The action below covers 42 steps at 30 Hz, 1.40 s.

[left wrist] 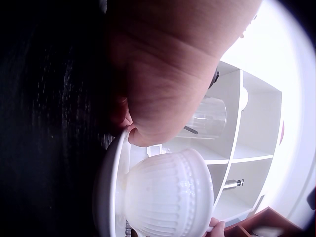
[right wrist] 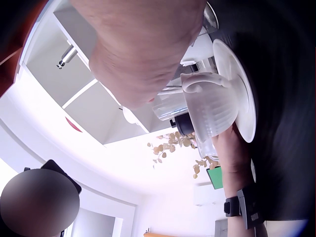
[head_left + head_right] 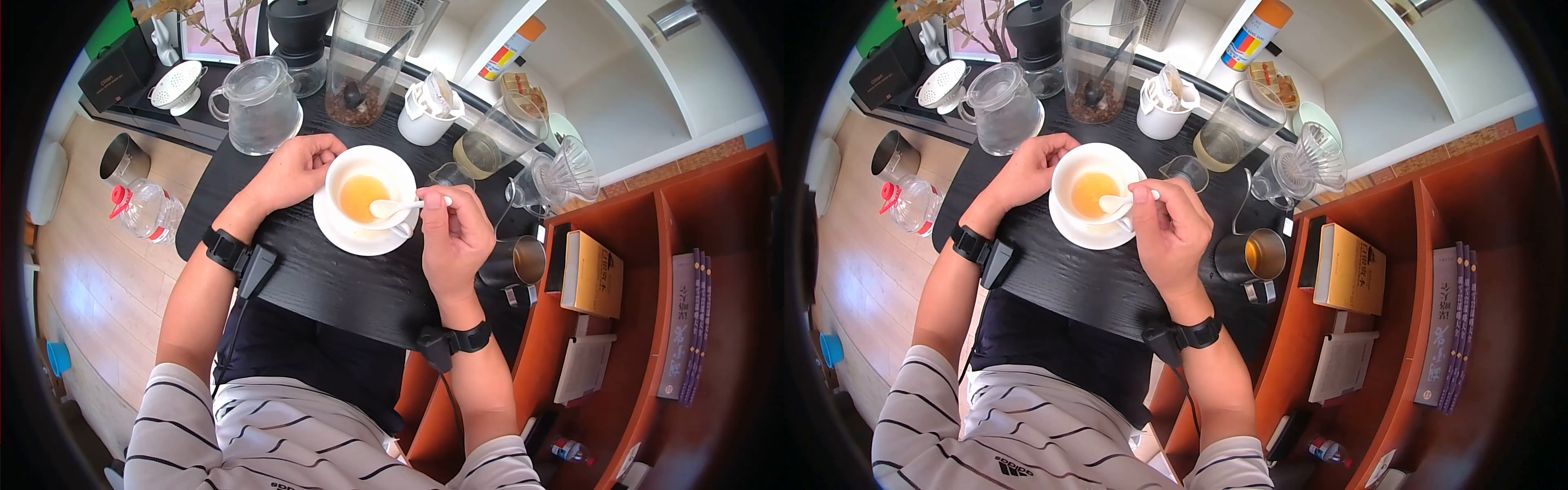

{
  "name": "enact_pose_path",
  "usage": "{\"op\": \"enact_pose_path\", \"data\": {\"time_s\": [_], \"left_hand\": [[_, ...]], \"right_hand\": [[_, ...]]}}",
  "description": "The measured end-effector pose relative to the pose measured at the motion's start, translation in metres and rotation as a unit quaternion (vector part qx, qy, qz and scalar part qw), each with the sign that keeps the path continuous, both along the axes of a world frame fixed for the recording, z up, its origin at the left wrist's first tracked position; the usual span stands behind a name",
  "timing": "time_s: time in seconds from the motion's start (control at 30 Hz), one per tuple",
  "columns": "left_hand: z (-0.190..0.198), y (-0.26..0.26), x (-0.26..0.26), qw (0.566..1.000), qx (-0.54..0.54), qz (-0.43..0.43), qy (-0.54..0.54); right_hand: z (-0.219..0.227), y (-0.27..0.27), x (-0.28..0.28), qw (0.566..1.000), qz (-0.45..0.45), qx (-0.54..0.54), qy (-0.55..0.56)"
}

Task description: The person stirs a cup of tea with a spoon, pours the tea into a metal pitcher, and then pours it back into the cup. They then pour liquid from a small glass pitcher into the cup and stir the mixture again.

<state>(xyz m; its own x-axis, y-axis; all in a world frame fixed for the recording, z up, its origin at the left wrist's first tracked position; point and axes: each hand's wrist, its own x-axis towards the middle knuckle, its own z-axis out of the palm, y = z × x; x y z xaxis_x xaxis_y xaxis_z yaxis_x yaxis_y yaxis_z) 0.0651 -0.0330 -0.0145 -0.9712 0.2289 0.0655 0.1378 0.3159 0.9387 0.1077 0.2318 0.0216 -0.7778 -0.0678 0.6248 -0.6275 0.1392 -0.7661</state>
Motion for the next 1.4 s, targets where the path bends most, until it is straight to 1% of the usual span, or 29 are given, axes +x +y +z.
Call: {"op": "enact_pose_path", "data": {"time_s": [0.13,0.2,0.23,0.3,0.4,0.53,0.6,0.63,0.7,0.73,0.83,0.9,1.03,1.13,1.3,1.4], "left_hand": [[0.0018,0.0001,0.0008,1.000,-0.004,-0.001,0.000],[0.0042,0.0008,0.0012,1.000,-0.020,0.005,0.002],[0.0035,0.0008,0.0009,1.000,-0.020,0.005,0.002],[0.0016,0.0003,0.0005,1.000,-0.008,0.003,-0.001],[0.0030,0.0003,0.0011,1.000,-0.011,0.003,-0.002],[0.0019,0.0001,0.0007,1.000,-0.010,0.000,-0.001],[0.0003,0.0001,0.0004,1.000,0.008,-0.001,-0.007],[0.0005,0.0001,0.0003,1.000,0.008,-0.001,-0.007],[0.0010,-0.0001,0.0002,1.000,-0.002,0.000,-0.010],[0.0011,-0.0002,0.0003,1.000,-0.003,0.000,-0.009],[0.0019,0.0002,0.0005,1.000,-0.007,-0.001,-0.007],[0.0027,0.0007,0.0009,1.000,0.006,-0.002,-0.012],[0.0012,-0.0003,0.0004,1.000,0.002,-0.003,-0.008],[0.0013,-0.0002,0.0005,1.000,-0.003,-0.002,-0.006],[0.0006,-0.0006,-0.0001,1.000,-0.006,-0.003,-0.007],[0.0003,-0.0006,-0.0001,1.000,-0.004,-0.002,-0.008]], "right_hand": [[0.0038,-0.0043,0.0008,0.999,-0.021,0.026,0.021],[0.0029,-0.0075,0.0013,1.000,0.007,0.007,0.019],[0.0023,-0.0064,0.0009,1.000,0.006,0.007,0.020],[0.0005,-0.0034,0.0001,0.999,0.029,0.028,0.024],[0.0010,-0.0029,0.0023,0.999,0.039,0.002,-0.007],[-0.0006,-0.0003,0.0001,0.999,0.041,0.007,-0.020],[0.0009,-0.0030,-0.0003,1.000,0.015,0.001,-0.009],[0.0010,-0.0030,-0.0008,1.000,0.015,0.001,-0.009],[0.0013,-0.0029,-0.0015,0.999,-0.027,0.021,0.014],[0.0022,-0.0037,-0.0014,0.999,-0.027,0.021,0.014],[0.0039,-0.0048,-0.0006,0.999,-0.020,0.021,0.016],[0.0025,-0.0032,0.0000,1.000,0.017,0.023,0.004],[0.0011,-0.0021,0.0006,0.999,0.029,0.016,0.008],[0.0002,-0.0014,0.0008,0.999,0.036,0.001,-0.019],[0.0027,-0.0027,-0.0008,0.999,-0.026,0.024,0.014],[0.0068,-0.0056,0.0016,0.999,-0.025,0.035,0.016]]}}
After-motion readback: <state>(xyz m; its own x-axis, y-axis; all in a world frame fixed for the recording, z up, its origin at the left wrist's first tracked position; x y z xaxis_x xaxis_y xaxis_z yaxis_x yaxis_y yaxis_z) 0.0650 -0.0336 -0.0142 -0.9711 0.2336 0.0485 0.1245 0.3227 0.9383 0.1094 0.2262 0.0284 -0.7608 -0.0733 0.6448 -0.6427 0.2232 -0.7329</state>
